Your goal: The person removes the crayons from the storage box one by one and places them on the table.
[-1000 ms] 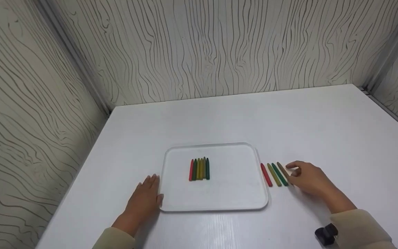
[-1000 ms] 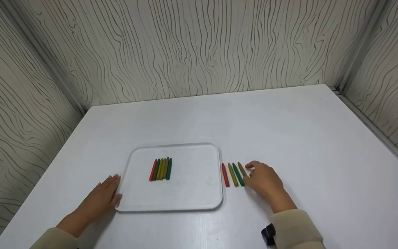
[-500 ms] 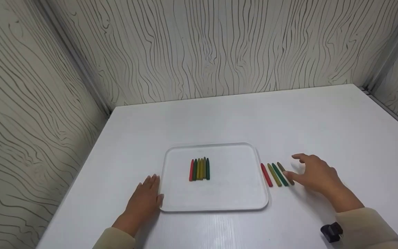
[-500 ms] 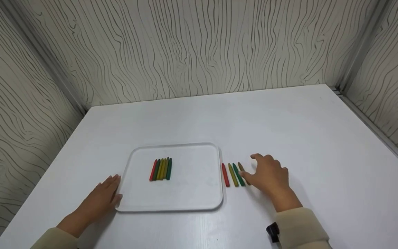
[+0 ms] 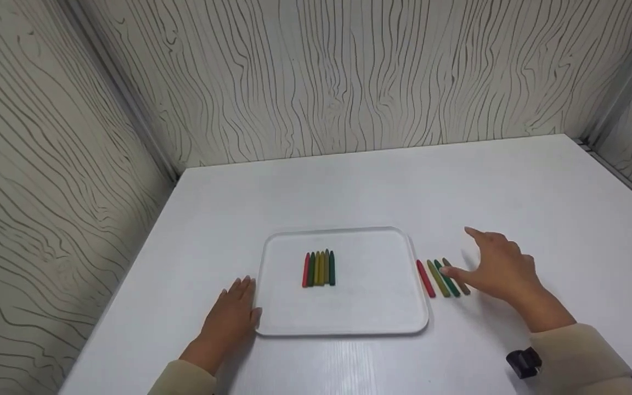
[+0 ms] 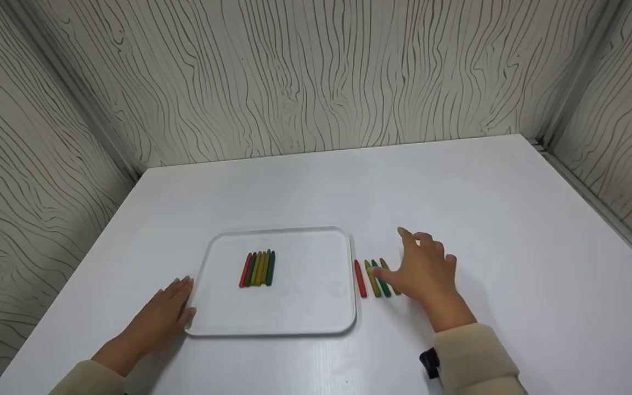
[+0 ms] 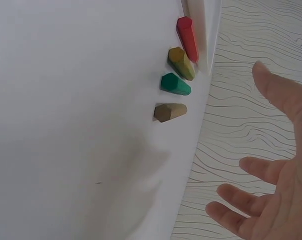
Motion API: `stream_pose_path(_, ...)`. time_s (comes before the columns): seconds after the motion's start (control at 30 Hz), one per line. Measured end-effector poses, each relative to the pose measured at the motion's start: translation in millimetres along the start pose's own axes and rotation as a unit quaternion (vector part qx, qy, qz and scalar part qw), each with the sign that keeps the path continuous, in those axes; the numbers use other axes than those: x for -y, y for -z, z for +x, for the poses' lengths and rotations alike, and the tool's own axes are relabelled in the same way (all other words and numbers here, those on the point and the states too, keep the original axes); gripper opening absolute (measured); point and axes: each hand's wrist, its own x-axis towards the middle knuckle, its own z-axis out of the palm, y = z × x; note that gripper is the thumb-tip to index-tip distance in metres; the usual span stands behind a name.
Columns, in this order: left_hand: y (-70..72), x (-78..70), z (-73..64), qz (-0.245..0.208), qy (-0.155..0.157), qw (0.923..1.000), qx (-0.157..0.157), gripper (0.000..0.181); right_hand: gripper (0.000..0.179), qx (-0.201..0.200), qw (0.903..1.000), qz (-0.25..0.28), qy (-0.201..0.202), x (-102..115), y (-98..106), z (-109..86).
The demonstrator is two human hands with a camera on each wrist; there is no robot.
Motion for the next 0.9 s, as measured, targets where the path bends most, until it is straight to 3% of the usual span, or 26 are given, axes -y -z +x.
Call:
stream_pose_path(0.5, 1.2, -0.7, 0.6, -0.017, 0.006, 0.9998, 0.012, 0.056, 0.118, 0.006, 0.9999, 0.005, 0.014, 26, 0, 10.5)
stream_pose_path(0.9, -0.9, 0.6, 1.7, -0.024, 0.01, 0.9996, 0.014, 0.056, 0.11, 0.013, 0.9988, 0.011, 0.046, 50, -8, 19.5)
